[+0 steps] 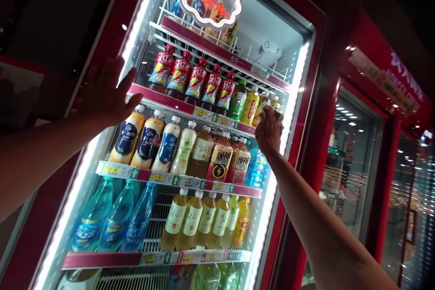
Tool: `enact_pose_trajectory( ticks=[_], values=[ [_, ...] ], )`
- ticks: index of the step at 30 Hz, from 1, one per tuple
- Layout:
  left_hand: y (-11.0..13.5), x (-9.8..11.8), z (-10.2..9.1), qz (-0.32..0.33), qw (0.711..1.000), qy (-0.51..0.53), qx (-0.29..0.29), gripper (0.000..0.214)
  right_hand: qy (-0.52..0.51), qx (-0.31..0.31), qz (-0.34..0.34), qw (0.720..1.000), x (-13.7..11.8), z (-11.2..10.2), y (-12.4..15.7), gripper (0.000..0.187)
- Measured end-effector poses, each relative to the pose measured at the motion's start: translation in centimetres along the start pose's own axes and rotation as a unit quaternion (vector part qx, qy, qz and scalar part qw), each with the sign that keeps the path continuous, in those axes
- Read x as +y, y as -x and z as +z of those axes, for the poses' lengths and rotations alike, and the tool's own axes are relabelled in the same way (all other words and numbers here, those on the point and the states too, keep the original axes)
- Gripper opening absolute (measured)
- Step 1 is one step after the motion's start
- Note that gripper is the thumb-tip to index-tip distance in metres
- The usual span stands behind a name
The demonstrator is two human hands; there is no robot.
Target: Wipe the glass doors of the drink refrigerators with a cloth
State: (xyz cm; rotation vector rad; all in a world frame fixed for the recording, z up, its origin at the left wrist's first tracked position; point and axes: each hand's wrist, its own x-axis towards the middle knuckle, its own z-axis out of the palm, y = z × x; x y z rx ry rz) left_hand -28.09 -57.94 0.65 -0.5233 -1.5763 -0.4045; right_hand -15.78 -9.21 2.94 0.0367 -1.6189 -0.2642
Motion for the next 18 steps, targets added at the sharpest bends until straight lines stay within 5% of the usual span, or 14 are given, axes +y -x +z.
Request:
enact_pose_trajectory(
  ticks=[3,6,9,12,15,18],
  values=[
    [0.0,0.1,-0.1,0.003,1.000,0.007,-0.003,0.078,-0.032,-0.044,-0.053,0.997,-1.9,0.0,1.2,0.060],
    [0.2,0.0,0.0,-0.003,1.000,0.011,-0.001,0.077,-0.044,-0.070,-0.071,0.994,-0.9,-0.5,1.3,0.060],
    [0.3,-0.4,0.3,0.009,1.000,0.010,0.005,0.074,-0.041,-0.029,0.035,0.998,-0.5,-0.1,-0.8,0.062],
    [0.3,-0.8,0.6,0.015,1.000,0.010,0.005,0.072,-0.039,0.016,0.106,0.993,-3.4,1.2,-2.9,0.065],
    [0.2,-0.9,0.7,0.008,1.000,0.008,0.003,0.072,-0.037,-0.012,0.023,0.999,-7.7,1.8,-2.5,0.065],
    [0.3,-0.7,0.4,0.005,1.000,0.002,-0.008,0.072,-0.036,-0.052,-0.084,0.994,-9.4,1.0,-0.5,0.063]
  ],
)
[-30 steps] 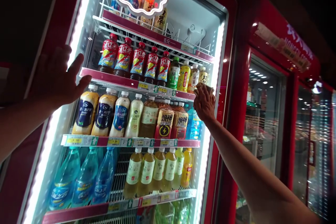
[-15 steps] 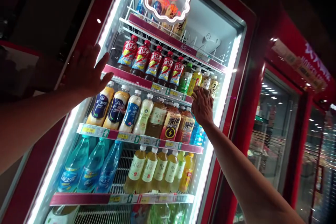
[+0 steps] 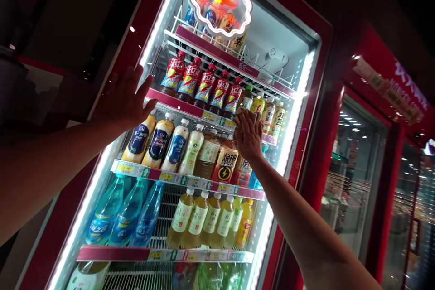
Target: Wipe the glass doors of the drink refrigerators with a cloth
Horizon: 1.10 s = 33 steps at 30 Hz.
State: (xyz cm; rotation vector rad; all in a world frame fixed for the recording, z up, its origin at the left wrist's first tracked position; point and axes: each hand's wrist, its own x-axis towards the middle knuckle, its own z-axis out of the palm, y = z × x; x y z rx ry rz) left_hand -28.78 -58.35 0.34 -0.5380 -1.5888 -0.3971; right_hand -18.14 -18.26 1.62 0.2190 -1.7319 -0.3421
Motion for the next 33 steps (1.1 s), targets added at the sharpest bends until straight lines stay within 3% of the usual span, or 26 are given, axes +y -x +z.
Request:
enact_pose_trajectory(
  ticks=[2,4,7,10,14,18,20,22,25,29,33],
  values=[
    [0.2,0.2,-0.4,0.000,1.000,-0.004,-0.010,0.071,0.002,-0.028,-0.030,0.999,0.7,-0.7,1.0,0.063],
    [0.3,0.3,-0.8,0.002,1.000,-0.010,-0.024,0.071,0.006,-0.026,0.003,1.000,2.3,-1.1,1.0,0.062],
    [0.3,0.5,-1.4,0.001,0.998,-0.026,-0.053,0.070,0.004,0.048,0.112,0.992,3.3,-0.2,-0.8,0.063],
    [0.2,0.7,-1.9,0.000,0.997,-0.032,-0.072,0.070,-0.007,0.117,0.152,0.981,0.7,1.6,-3.0,0.066],
    [0.1,0.5,-2.1,0.002,0.996,-0.033,-0.084,0.071,0.003,0.069,0.050,0.996,-4.3,2.0,-3.0,0.065],
    [0.1,-0.7,-2.2,0.017,0.995,-0.020,-0.099,0.081,0.005,0.002,-0.041,0.999,-4.3,0.5,-1.8,0.064],
    [0.0,-1.6,-2.4,0.032,0.993,-0.017,-0.117,0.084,0.001,0.006,-0.019,1.000,-3.6,0.3,-2.4,0.063],
    [-0.2,-2.4,-2.7,0.050,0.989,-0.021,-0.136,0.086,-0.009,0.048,0.052,0.997,-3.8,0.8,-3.9,0.063],
    [-0.6,-3.3,-3.6,0.073,0.983,-0.041,-0.166,0.085,-0.028,0.091,0.113,0.989,-6.7,2.2,-6.4,0.065],
    [-0.9,-4.1,-4.9,0.096,0.973,-0.060,-0.201,0.077,-0.026,0.058,0.028,0.998,-11.2,2.7,-7.1,0.065],
    [-0.5,-5.0,-5.8,0.120,0.968,-0.047,-0.215,0.072,-0.014,0.000,-0.071,0.997,-10.6,1.2,-6.0,0.063]
  ],
)
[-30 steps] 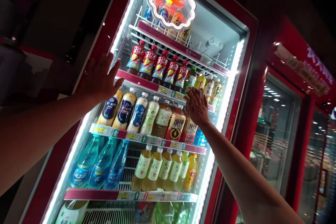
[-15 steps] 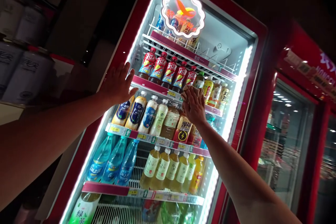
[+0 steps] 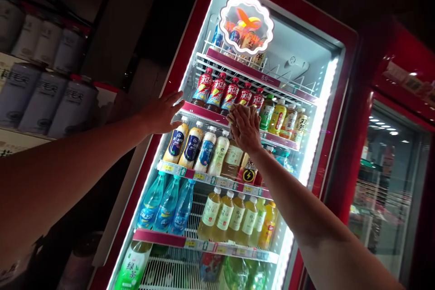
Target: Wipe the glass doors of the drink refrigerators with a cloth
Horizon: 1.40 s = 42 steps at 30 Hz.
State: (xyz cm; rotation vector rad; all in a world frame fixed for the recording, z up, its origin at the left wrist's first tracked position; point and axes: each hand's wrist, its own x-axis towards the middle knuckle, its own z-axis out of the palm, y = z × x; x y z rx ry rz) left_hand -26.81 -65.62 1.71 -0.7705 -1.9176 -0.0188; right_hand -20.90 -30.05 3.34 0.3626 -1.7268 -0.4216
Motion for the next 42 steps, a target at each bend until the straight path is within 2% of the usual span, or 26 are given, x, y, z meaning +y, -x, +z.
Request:
enact_pose_trajectory(
  ticks=[2,4,6,7,9,11,13,15,17,19,21,22,24,26,29,31,33,35,37,39,42],
  values=[
    [0.5,-0.3,0.0,0.003,1.000,0.004,-0.006,0.072,0.011,-0.002,0.022,1.000,1.2,-0.3,-0.2,0.063],
    [0.8,-0.4,0.0,0.001,1.000,0.008,-0.009,0.072,0.018,0.035,0.114,0.993,1.6,0.2,-1.2,0.063],
    [1.1,-0.2,-0.1,-0.007,1.000,0.014,-0.009,0.073,0.012,0.073,0.202,0.977,0.7,1.3,-2.7,0.065],
    [1.1,0.0,-0.2,-0.013,1.000,0.019,-0.010,0.073,0.006,0.081,0.219,0.972,-0.2,1.9,-3.3,0.067],
    [1.3,0.4,-0.4,-0.027,0.999,0.032,-0.009,0.073,-0.013,0.079,0.189,0.979,-2.4,2.7,-3.9,0.068],
    [1.4,0.7,-0.5,-0.038,0.998,0.046,-0.006,0.071,-0.029,0.057,0.110,0.992,-4.3,2.6,-3.6,0.066],
    [1.6,0.9,-0.6,-0.052,0.997,0.060,0.001,0.067,-0.032,0.024,0.035,0.999,-5.2,1.8,-3.0,0.064],
    [1.8,0.9,-0.6,-0.069,0.996,0.064,0.008,0.063,-0.022,-0.008,-0.006,1.000,-5.1,1.1,-2.7,0.063],
    [1.9,0.9,-0.5,-0.075,0.995,0.059,0.012,0.062,-0.019,-0.008,0.009,1.000,-4.8,1.1,-3.4,0.063],
    [1.9,0.9,-0.3,-0.076,0.996,0.051,0.014,0.062,-0.031,0.041,0.079,0.996,-5.2,2.1,-5.0,0.063],
    [2.0,0.8,-0.1,-0.076,0.996,0.046,0.019,0.063,-0.056,0.113,0.156,0.980,-6.7,3.5,-6.7,0.063],
    [2.0,0.8,-0.1,-0.079,0.996,0.045,0.024,0.063,-0.066,0.127,0.166,0.976,-7.8,4.1,-7.3,0.062],
    [2.1,0.8,0.0,-0.088,0.995,0.042,0.035,0.062,-0.073,0.107,0.130,0.983,-10.1,4.7,-7.9,0.060],
    [2.2,0.7,0.1,-0.096,0.994,0.037,0.041,0.059,-0.071,0.063,0.058,0.994,-11.8,4.5,-7.8,0.059],
    [2.4,0.7,0.3,-0.098,0.993,0.022,0.057,0.053,-0.058,0.010,-0.022,0.998,-12.3,3.3,-7.4,0.057],
    [2.6,0.7,0.4,-0.098,0.992,0.011,0.075,0.050,-0.055,0.006,-0.018,0.998,-12.1,2.9,-8.1,0.057],
    [2.6,0.7,0.6,-0.103,0.991,0.004,0.089,0.048,-0.061,0.030,0.028,0.997,-12.5,3.2,-9.5,0.057],
    [2.6,0.7,0.7,-0.106,0.990,0.000,0.097,0.047,-0.072,0.056,0.080,0.993,-13.8,3.9,-11.1,0.058],
    [2.6,0.7,0.8,-0.107,0.989,-0.007,0.103,0.047,-0.080,0.064,0.096,0.990,-15.7,4.6,-12.2,0.057],
    [2.5,0.9,0.7,-0.120,0.987,-0.016,0.105,0.045,-0.088,0.060,0.067,0.992,-17.5,5.1,-12.6,0.055],
    [2.5,1.2,0.4,-0.177,0.976,-0.008,0.125,0.037,-0.105,0.030,-0.029,0.994,-18.7,5.1,-12.3,0.052]
  ],
)
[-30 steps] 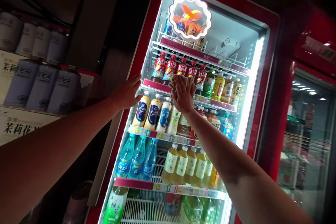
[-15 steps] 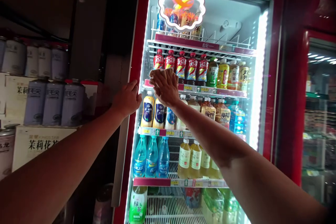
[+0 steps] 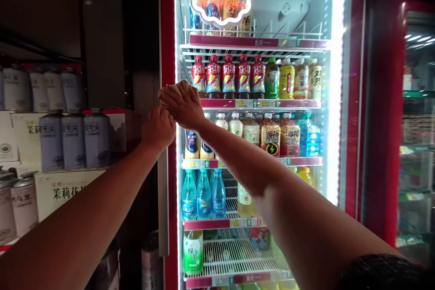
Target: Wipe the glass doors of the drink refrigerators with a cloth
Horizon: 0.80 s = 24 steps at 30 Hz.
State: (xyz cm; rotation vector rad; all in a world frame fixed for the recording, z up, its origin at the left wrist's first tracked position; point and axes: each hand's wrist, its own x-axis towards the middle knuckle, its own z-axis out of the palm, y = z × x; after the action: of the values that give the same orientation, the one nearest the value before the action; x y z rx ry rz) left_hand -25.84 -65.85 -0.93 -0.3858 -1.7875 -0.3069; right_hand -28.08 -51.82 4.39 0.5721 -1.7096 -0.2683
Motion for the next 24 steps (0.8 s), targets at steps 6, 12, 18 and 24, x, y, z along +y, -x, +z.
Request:
enact_pose_trajectory(
  ticks=[6,12,18,24],
  values=[
    [0.2,0.1,-0.5,-0.039,0.994,0.080,0.058,0.061,-0.005,-0.014,0.038,0.999,-0.6,0.0,-0.4,0.054],
    [0.2,-0.4,-0.4,-0.022,0.992,0.108,0.053,0.069,-0.002,-0.052,-0.014,0.999,-3.6,0.7,2.9,0.053],
    [-0.4,-1.2,0.4,0.036,0.994,0.100,0.007,0.071,0.015,-0.022,0.042,0.999,0.9,-1.7,5.8,0.054],
    [-1.1,-1.5,1.7,0.106,0.989,0.053,-0.087,0.064,0.034,0.013,0.104,0.994,1.0,-1.6,6.9,0.055]
  ],
)
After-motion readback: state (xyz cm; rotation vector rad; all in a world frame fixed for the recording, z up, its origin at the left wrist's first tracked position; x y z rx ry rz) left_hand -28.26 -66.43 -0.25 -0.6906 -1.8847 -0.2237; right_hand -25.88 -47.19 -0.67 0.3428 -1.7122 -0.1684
